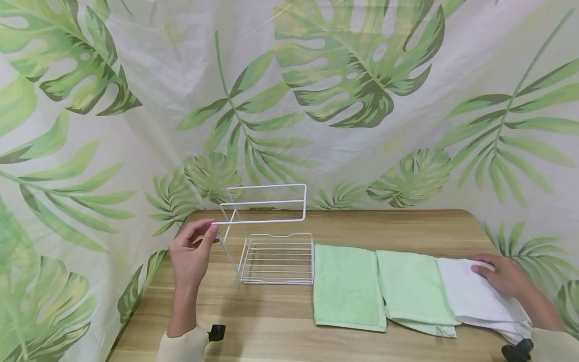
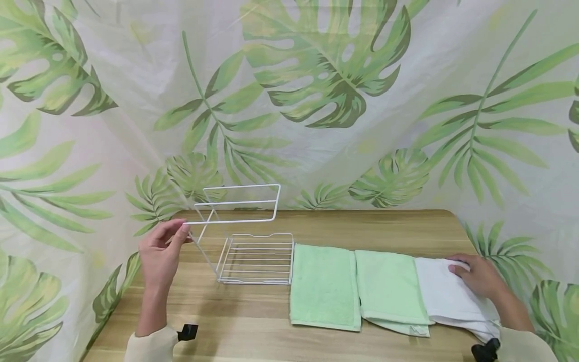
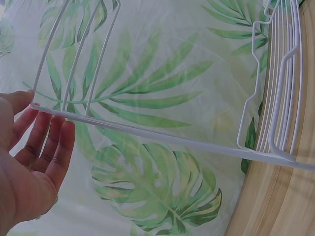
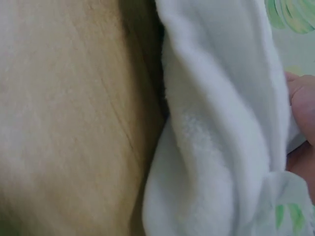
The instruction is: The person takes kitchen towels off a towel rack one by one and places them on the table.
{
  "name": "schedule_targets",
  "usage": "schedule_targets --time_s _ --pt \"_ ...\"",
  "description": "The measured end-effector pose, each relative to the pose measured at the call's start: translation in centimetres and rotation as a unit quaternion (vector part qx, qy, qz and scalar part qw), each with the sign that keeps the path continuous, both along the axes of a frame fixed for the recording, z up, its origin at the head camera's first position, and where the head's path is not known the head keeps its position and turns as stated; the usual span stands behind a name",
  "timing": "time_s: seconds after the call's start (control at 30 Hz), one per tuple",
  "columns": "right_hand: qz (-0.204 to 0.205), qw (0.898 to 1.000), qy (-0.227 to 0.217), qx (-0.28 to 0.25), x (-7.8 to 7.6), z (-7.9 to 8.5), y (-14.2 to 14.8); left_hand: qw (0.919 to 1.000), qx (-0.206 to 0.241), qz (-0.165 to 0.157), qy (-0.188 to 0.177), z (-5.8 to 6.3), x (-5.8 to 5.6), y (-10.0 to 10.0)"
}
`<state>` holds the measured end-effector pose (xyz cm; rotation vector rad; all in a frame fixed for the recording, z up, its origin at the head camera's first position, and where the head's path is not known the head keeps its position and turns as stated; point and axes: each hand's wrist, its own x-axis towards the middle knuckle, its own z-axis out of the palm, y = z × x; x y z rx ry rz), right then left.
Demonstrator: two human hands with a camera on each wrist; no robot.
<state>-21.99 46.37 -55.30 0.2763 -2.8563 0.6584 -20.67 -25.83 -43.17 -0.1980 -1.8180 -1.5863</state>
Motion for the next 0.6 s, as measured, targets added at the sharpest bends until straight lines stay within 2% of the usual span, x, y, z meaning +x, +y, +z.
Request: schedule_targets --time_s 0.17,0.3,0.37,0.47,0.6 --pt "-0.013 1.000 -0.001 0.005 0.8 0.5 0.5 0.9999 -0.010 0.001 0.001 -0.4 -0.2 -0.7" --pt "-0.009 1.000 0.012 0.013 2.5 1.0 1.0 0.9967 -0.069 0.041 -0.009 -0.9 -0.4 -1.8" --pt "-0.011 1.000 0.010 0.008 3.4 1.4 1.1 0.9906 -0.116 0.070 -0.018 -1.2 -0.5 -2.5" --pt "-0.027 1.000 0.004 0.013 4.5 2.0 1.1 0.9753 -0.192 0.102 -0.039 -1.6 -0.6 -3.4" --pt "-0.042 0.999 0.005 0.018 5.6 3.0 0.6 0.9522 -0.278 0.113 -0.057 -2.2 -0.4 -4.3"
